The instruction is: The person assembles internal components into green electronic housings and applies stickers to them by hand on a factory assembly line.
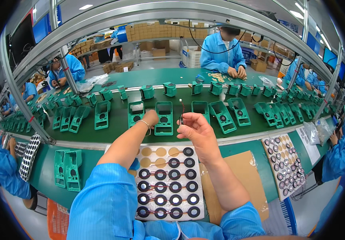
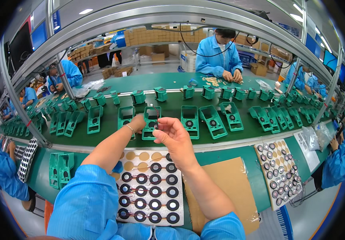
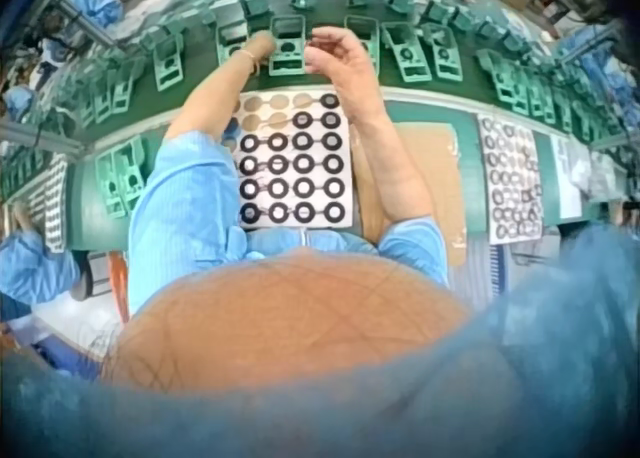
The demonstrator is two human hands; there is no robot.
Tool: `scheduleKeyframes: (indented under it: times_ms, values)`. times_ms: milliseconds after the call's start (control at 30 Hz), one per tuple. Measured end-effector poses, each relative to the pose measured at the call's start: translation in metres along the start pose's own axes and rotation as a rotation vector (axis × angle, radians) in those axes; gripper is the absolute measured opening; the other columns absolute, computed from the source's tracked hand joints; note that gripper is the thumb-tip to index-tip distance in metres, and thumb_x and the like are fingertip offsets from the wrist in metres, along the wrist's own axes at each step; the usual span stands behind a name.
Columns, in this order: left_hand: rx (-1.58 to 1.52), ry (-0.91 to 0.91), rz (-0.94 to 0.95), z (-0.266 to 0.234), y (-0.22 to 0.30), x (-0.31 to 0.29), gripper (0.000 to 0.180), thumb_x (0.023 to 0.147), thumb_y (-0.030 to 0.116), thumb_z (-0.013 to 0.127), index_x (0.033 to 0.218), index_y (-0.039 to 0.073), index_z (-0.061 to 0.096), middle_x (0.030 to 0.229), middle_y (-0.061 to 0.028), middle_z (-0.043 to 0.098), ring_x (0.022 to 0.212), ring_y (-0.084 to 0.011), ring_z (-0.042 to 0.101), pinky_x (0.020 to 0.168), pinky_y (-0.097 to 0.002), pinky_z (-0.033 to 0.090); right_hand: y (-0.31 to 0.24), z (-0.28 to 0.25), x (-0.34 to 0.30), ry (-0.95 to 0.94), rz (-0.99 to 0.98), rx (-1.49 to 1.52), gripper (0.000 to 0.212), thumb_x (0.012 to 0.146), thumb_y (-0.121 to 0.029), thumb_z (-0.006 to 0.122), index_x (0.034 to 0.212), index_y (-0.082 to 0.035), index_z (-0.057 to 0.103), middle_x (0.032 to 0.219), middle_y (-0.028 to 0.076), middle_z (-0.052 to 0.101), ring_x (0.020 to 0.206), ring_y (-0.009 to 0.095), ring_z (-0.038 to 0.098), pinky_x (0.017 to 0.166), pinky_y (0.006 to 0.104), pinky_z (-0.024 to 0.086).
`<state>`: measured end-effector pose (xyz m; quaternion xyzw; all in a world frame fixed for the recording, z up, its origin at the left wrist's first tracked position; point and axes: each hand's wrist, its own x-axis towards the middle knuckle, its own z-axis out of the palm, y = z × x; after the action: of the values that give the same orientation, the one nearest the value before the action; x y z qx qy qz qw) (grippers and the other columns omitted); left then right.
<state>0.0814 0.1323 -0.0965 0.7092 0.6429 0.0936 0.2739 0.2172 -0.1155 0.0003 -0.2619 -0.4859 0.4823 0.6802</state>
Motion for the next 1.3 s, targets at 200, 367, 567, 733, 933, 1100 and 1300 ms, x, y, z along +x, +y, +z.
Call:
scheduleKeyframes:
  times_ms: [200, 367, 567, 733, 933, 1100, 1300]
  values:
    - [-0.668, -0.171, -0.084, -0.037, 0.014, -0.051, 0.021, 0.083, 0.003, 0.049, 0.102, -0.002, 0.053, 0.081, -0.0131, 0.062, 0.064, -0.0257, 0.064, 0.055, -0.0290, 0.053, 0.004, -0.011, -0.001, 0.073, -0.070, -0.224, 0.025, 0.080, -0.006, 0.064, 0.104, -0.003, 0.055, 0.094, 0.004, 0.056, 0.084, 0.009, 0.052, 0.071, 0.0234, 0.046]
    - [-1.068, -0.314, 0.193, -0.082, 0.001, -0.152, 0.020, 0.084, 0.003, 0.050, 0.101, -0.007, 0.052, 0.094, -0.0112, 0.058, 0.077, -0.0198, 0.062, 0.060, -0.0293, 0.053, 0.008, 0.006, -0.005, 0.021, -0.419, -0.741, 0.025, 0.072, -0.003, 0.068, 0.096, -0.005, 0.062, 0.091, 0.008, 0.055, 0.082, 0.020, 0.053, 0.070, 0.0289, 0.046]
    - [-1.123, -0.261, 0.354, -0.072, -0.013, -0.254, 0.036, 0.080, -0.005, 0.054, 0.114, -0.005, 0.042, 0.100, -0.0100, 0.056, 0.086, -0.0184, 0.060, 0.075, -0.0327, 0.056, 0.013, 0.032, -0.026, -0.078, -0.640, -1.050, 0.028, 0.068, -0.003, 0.070, 0.095, -0.006, 0.063, 0.096, 0.009, 0.057, 0.089, 0.027, 0.054, 0.073, 0.0341, 0.047]
    - [-1.225, -0.126, 0.502, -0.060, -0.020, -0.287, 0.040, 0.082, -0.002, 0.056, 0.118, -0.005, 0.037, 0.112, -0.0163, 0.049, 0.097, -0.0191, 0.056, 0.080, -0.0337, 0.054, 0.012, 0.045, -0.033, -0.147, -0.725, -1.135, 0.029, 0.066, -0.002, 0.071, 0.094, -0.006, 0.064, 0.099, 0.009, 0.058, 0.089, 0.027, 0.054, 0.072, 0.0342, 0.048]
    - [-1.209, -0.135, 0.515, -0.060, -0.022, -0.294, 0.044, 0.082, -0.001, 0.058, 0.120, -0.004, 0.037, 0.114, -0.0136, 0.048, 0.101, -0.0192, 0.054, 0.081, -0.0360, 0.054, 0.010, 0.049, -0.036, -0.161, -0.758, -1.133, 0.027, 0.066, -0.003, 0.070, 0.093, -0.007, 0.065, 0.098, 0.008, 0.059, 0.088, 0.027, 0.055, 0.072, 0.0349, 0.048]
    - [-1.183, -0.089, 0.542, -0.058, -0.022, -0.295, 0.044, 0.081, 0.002, 0.061, 0.119, -0.003, 0.039, 0.107, -0.0112, 0.051, 0.091, -0.0144, 0.053, 0.078, -0.0287, 0.052, 0.012, 0.047, -0.035, -0.169, -0.785, -1.155, 0.025, 0.067, -0.006, 0.069, 0.092, -0.007, 0.065, 0.097, 0.007, 0.060, 0.088, 0.027, 0.055, 0.071, 0.0350, 0.049]
    - [-1.203, -0.074, 0.553, -0.059, -0.018, -0.298, 0.044, 0.080, 0.002, 0.061, 0.118, -0.003, 0.039, 0.106, -0.0106, 0.051, 0.091, -0.0138, 0.053, 0.077, -0.0275, 0.051, 0.015, 0.045, -0.033, -0.168, -0.814, -1.157, 0.028, 0.069, -0.007, 0.067, 0.096, -0.009, 0.065, 0.100, 0.009, 0.060, 0.089, 0.027, 0.055, 0.072, 0.0354, 0.049]
